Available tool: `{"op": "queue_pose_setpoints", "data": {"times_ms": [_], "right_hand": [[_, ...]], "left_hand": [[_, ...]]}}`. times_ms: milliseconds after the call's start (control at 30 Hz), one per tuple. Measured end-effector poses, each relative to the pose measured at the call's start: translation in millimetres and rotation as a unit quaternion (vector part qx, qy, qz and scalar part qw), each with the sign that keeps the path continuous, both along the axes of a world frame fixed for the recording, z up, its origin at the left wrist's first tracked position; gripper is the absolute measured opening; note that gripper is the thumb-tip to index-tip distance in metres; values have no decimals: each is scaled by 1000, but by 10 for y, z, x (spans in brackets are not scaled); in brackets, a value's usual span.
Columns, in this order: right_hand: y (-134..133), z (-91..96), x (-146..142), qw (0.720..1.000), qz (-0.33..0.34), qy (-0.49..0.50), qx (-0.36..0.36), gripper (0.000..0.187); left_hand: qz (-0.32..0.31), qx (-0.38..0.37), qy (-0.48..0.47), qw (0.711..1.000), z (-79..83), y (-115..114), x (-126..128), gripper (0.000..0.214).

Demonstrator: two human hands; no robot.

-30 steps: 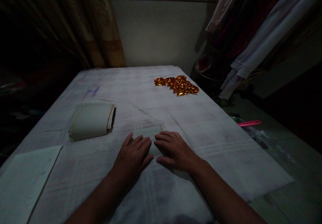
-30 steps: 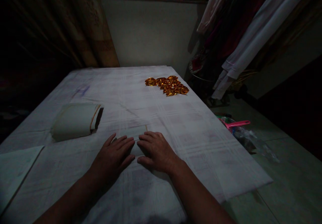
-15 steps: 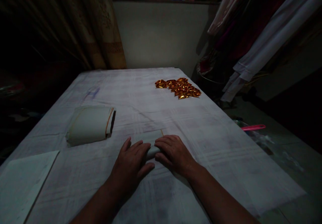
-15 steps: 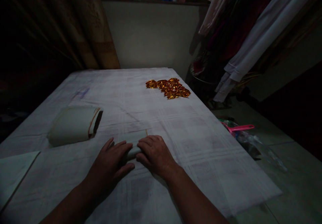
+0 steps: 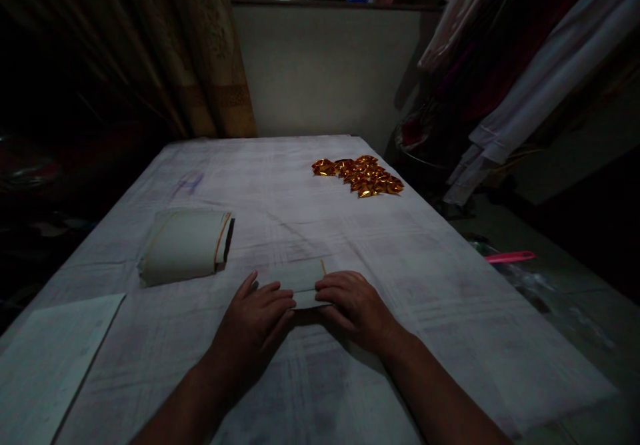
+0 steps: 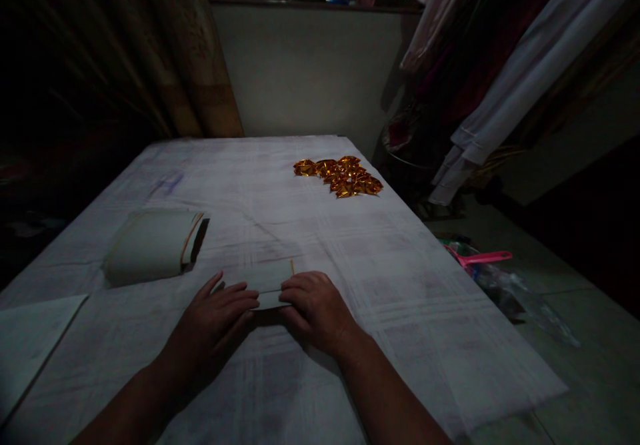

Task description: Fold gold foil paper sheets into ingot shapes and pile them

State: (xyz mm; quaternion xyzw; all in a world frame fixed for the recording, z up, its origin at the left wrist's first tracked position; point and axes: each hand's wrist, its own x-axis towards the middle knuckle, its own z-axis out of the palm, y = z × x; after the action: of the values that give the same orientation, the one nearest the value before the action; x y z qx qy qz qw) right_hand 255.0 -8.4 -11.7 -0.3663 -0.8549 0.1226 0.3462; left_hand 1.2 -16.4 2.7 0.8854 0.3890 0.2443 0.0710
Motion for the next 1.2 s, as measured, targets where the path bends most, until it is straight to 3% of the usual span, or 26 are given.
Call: {"op": "queue_pose_setpoints", "data": {"times_ms": [267,500,733,967,1200], "right_hand": [[-13,-2,20,999,-47,0,-18,18],[10,-71,-77,992,-120,34,-29,8],[3,2,-132,988,-129,43,-69,20],[11,-36,-151,984,-166,19,-61,23],[44,-1,-226,970,-228,-65,-49,24]], "left_hand": [[27,-42,-19,999,49,-20,-18,23],[72,-79,-66,992,7,8,-5,20],[107,-47,-72,990,-30,30,28,20],[135,-17,-65,989,-56,54,59,20],[97,-10,-54,994,-4,75,78,21]]}}
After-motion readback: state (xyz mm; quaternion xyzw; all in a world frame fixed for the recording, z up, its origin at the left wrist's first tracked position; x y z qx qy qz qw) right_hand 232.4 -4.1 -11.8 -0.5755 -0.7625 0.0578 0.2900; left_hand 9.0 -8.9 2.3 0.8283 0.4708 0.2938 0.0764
